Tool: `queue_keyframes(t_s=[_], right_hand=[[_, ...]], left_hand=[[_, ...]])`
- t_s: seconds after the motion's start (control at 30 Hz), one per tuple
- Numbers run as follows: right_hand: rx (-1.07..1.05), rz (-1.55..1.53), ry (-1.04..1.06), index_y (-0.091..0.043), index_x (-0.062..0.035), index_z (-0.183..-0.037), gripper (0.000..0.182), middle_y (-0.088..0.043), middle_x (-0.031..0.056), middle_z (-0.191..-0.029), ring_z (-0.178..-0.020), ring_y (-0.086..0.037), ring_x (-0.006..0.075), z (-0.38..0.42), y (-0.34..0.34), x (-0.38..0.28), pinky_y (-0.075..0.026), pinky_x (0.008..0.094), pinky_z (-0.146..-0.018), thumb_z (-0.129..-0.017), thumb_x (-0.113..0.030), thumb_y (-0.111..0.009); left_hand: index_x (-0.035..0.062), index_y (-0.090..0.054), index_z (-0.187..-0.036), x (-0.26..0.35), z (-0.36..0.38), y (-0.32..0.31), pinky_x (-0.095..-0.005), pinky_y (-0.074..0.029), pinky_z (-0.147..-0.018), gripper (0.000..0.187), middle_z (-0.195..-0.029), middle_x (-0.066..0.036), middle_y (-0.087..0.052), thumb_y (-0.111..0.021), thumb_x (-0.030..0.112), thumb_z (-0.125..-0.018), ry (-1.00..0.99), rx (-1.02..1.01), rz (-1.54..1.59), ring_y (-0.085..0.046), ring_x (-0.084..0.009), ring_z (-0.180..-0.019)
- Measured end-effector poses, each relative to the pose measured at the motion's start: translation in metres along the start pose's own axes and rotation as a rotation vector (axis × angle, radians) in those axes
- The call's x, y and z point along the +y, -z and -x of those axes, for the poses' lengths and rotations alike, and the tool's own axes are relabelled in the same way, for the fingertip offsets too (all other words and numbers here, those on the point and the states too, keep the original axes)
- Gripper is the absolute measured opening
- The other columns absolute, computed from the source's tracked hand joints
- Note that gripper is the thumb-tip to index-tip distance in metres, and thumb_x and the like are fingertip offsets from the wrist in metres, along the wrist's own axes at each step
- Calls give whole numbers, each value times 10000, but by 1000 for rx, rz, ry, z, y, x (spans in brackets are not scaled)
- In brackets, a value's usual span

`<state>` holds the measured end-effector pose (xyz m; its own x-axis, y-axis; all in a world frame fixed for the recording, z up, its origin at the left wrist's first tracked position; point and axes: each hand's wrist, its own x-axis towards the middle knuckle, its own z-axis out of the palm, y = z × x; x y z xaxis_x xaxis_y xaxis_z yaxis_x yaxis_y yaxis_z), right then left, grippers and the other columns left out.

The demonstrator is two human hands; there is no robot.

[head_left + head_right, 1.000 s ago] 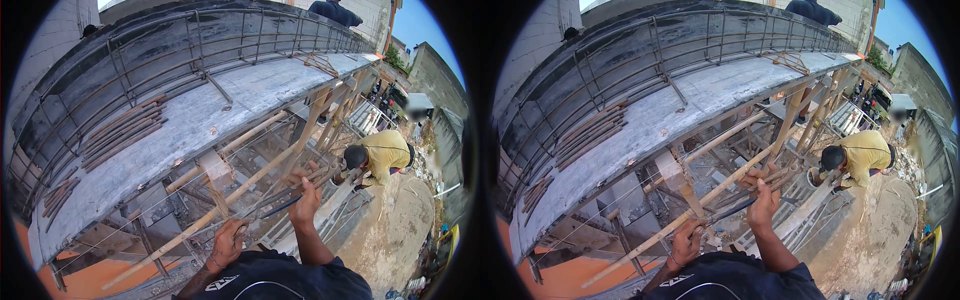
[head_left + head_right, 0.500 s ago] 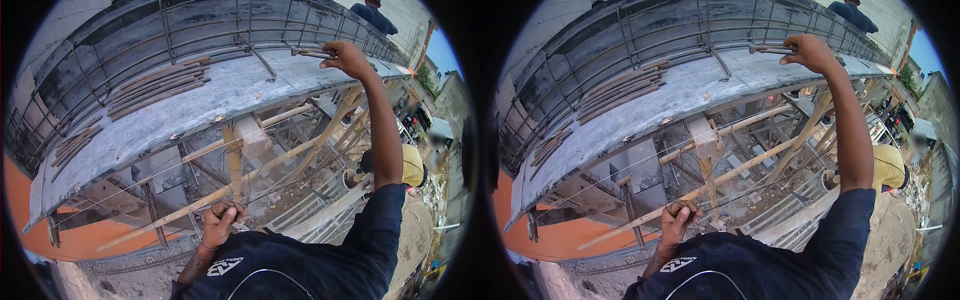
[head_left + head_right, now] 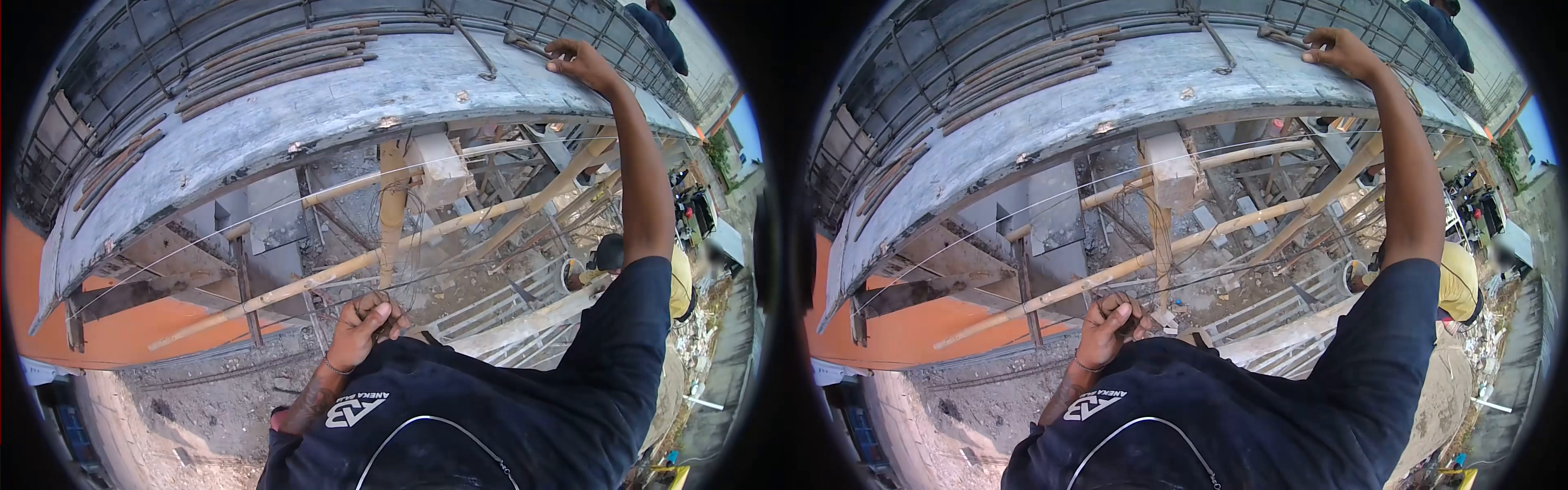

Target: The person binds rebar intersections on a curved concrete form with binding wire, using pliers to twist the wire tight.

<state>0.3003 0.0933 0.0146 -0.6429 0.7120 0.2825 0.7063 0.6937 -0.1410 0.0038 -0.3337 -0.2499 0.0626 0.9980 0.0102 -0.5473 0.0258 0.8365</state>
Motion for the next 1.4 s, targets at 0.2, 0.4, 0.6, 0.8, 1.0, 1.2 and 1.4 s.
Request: queue_keyframes(t_s=[0.2, 0.4, 0.6, 0.8, 1.0, 1.2, 1.4], right_hand=[[740, -49, 4, -637, -38, -1098, 323, -647, 90, -1035, -953, -584, 159, 66, -11, -119, -459, 321, -846, -890, -286, -632], [307, -1055, 120, -538, 58, -1182, 481, -654, 151, -977, -899, -618, 195, 189, -103, -281, -463, 332, -826, -969, -368, -471], [568, -1378, 149, -535, 65, -1025, 306, -581, 114, -707, -670, -580, 167, 195, -107, -275, -503, 296, -666, -981, -234, -487], [666, -1558, 44, -522, 55, -1082, 292, -470, 45, -628, -593, -516, 143, 196, -105, -257, -476, 278, -576, -996, -216, -454], [653, -1677, 15, -486, 50, -1156, 266, -429, 27, -602, -436, -425, 91, 198, -103, -232, -391, 208, -380, -995, -158, -448], [602, -1576, -131, -504, -1, -1139, 271, -533, 59, -586, -393, -396, 66, 186, -102, -244, -322, 175, -361, -951, -191, -552], [559, -1513, -142, -538, -13, -1077, 234, -594, 94, -611, -402, -420, 63, 204, -106, -243, -324, 177, -385, -925, -182, -597]], left_hand=[[-8, -557, -920, 12, -8, -9, -265, -441, -619, 251, -868, -136, -641, -493, 228, -975, -82, -90, 88, -554, -137, -687], [-6, -559, -917, 27, -35, -26, -286, -460, -663, 264, -894, -144, -635, -491, 242, -978, -166, -220, 129, -562, -147, -722], [51, -510, -979, 22, -51, -49, -359, -475, -715, 218, -1017, -177, -627, -479, 267, -979, -166, -210, 256, -618, -297, -977], [-9, -497, -1246, 64, -44, -55, -402, -372, -1034, 509, -1236, -203, -556, -681, 234, -838, -357, -453, -717, -533, -341, -1153], [5, -591, -1157, 178, 2, -9, -395, -477, -879, 472, -1085, -204, -621, -747, 206, -760, -290, -346, -1153, -598, -352, -1044], [13, -643, -919, 275, 0, -20, -361, -486, -761, 213, -909, -123, -647, -727, 131, -763, -913, 349, -1529, -626, -287, -833], [30, -629, -1024, 314, -73, -14, -384, -439, -919, 276, -1128, -108, -593, -706, 93, -767, -756, 200, -2082, -556, -298, -1048]])
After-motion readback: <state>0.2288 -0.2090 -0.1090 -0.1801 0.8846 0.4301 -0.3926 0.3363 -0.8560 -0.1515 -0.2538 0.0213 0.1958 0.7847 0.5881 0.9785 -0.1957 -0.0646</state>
